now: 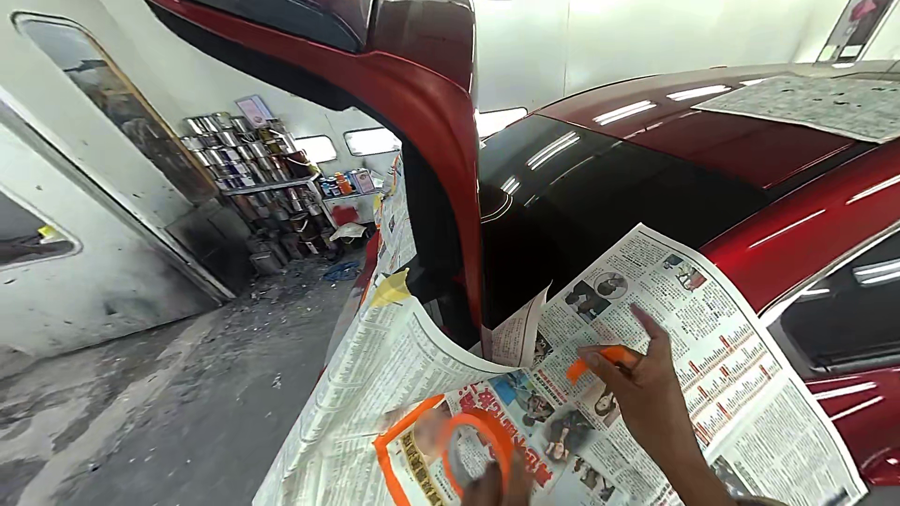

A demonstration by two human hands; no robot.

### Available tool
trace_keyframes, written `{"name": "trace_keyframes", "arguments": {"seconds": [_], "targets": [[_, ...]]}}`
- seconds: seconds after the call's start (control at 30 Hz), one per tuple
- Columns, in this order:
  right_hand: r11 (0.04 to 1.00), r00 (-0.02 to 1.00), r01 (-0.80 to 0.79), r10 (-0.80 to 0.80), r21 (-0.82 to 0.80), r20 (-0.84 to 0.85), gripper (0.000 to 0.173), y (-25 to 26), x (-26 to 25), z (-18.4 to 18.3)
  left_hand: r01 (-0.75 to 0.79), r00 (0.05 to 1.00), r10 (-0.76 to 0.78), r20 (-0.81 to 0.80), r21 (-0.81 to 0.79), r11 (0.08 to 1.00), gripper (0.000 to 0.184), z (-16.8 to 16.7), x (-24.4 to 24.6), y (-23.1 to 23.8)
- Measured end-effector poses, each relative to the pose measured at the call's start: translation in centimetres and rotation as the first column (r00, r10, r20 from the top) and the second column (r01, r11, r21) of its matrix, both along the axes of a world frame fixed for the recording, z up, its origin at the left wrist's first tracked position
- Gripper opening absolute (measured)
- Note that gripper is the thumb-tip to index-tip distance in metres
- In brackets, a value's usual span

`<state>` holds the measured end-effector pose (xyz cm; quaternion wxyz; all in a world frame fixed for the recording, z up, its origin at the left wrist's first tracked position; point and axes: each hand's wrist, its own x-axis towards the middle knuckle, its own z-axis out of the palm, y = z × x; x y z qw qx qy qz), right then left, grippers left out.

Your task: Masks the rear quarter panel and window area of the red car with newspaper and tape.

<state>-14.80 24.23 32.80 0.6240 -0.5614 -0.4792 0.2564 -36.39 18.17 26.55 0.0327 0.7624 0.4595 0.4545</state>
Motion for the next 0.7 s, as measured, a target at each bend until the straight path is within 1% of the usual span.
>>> {"name": "trace_keyframes", "arguments": {"seconds": [0.07, 0.1, 0.13, 0.17, 0.27, 0.3, 0.33, 0.43, 0.53, 0.63, 0.7], "targets": [[0.980, 0.979, -0.201, 0.201, -0.004, 0.026, 0.028, -0.5, -0.7, -1.0, -0.106, 0.993, 0.111, 0.039, -0.125, 0.987, 0.038, -1.7, -0.6, 2.7], [0.952, 0.951, -0.304, 0.305, -0.012, 0.060, 0.017, -0.7, -1.2, -1.7, -0.124, 0.987, 0.136, 0.082, -0.136, 0.983, 0.036, -2.3, -1.2, 3.8], [0.925, 0.921, -0.380, 0.380, -0.014, 0.085, 0.012, -0.8, -2.0, -2.5, -0.129, 0.981, 0.146, 0.128, -0.133, 0.983, 0.031, -2.5, -1.9, 4.6], [0.907, 0.902, -0.422, 0.420, -0.008, 0.101, 0.010, -0.8, -3.1, -3.3, -0.119, 0.975, 0.144, 0.169, -0.149, 0.982, 0.029, -2.5, -2.5, 4.9], [0.900, 0.895, -0.435, 0.431, 0.019, 0.114, 0.017, -0.3, -6.5, -4.8, -0.100, 0.960, 0.150, 0.238, -0.210, 0.973, 0.057, -1.7, -3.3, 4.7], [0.901, 0.897, -0.433, 0.430, 0.008, 0.106, 0.018, -0.1, -7.5, -4.9, -0.109, 0.954, 0.165, 0.251, -0.221, 0.969, 0.060, -1.4, -3.3, 4.6], [0.902, 0.898, -0.431, 0.429, -0.007, 0.094, 0.018, 0.1, -8.4, -5.0, -0.115, 0.946, 0.178, 0.269, -0.233, 0.966, 0.057, -1.2, -3.4, 4.6], [0.906, 0.903, -0.421, 0.423, -0.043, 0.075, 0.018, 0.5, -10.1, -4.8, -0.135, 0.919, 0.217, 0.330, -0.254, 0.958, 0.041, -1.0, -3.7, 5.0], [0.914, 0.912, -0.401, 0.405, -0.062, 0.065, 0.018, 0.9, -10.9, -4.6, -0.118, 0.896, 0.218, 0.387, -0.267, 0.957, 0.027, -1.3, -4.5, 5.3], [0.919, 0.917, -0.385, 0.391, -0.078, 0.078, 0.017, 1.3, -11.7, -4.4, -0.119, 0.875, 0.239, 0.420, -0.291, 0.949, 0.030, -2.0, -5.2, 5.5], [0.930, 0.920, -0.356, 0.366, -0.087, 0.139, 0.017, 1.6, -12.2, -4.5, -0.148, 0.869, 0.262, 0.420, -0.284, 0.947, 0.030, -2.7, -5.4, 6.0]]}}
